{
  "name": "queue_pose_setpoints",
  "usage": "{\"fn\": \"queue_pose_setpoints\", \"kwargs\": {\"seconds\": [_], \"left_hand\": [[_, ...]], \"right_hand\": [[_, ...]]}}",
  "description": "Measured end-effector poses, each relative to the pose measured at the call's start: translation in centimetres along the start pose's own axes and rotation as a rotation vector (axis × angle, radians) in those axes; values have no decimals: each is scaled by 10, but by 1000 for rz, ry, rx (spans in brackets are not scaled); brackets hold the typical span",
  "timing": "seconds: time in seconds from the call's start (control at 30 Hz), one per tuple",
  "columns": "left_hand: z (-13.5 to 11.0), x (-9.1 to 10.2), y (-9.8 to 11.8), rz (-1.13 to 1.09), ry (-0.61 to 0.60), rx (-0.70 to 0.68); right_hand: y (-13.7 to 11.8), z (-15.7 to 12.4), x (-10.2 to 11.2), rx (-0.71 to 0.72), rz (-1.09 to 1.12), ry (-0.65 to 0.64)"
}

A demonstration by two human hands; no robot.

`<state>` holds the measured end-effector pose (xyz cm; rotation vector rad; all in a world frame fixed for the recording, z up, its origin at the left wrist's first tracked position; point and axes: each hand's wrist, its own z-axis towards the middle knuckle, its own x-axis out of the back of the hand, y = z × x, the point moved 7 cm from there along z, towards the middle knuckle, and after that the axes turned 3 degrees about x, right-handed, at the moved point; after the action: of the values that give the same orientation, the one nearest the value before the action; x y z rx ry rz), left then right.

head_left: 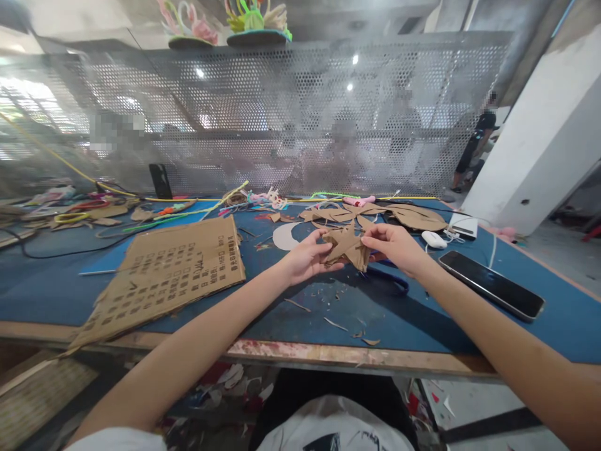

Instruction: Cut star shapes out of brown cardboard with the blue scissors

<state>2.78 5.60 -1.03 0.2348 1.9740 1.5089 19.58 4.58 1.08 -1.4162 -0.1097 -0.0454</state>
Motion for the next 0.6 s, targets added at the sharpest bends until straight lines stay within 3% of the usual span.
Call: {"fn": "queue_pose_setpoints", "kwargs": {"seconds": [0.47,0.6], "left_hand": [[-5,-12,-7,-2,-95,115],[-4,-10,-8,-56,-72,120]], "right_hand": [[12,-2,0,-185,102,-29],[13,-2,0,-194,141,-5]]}}
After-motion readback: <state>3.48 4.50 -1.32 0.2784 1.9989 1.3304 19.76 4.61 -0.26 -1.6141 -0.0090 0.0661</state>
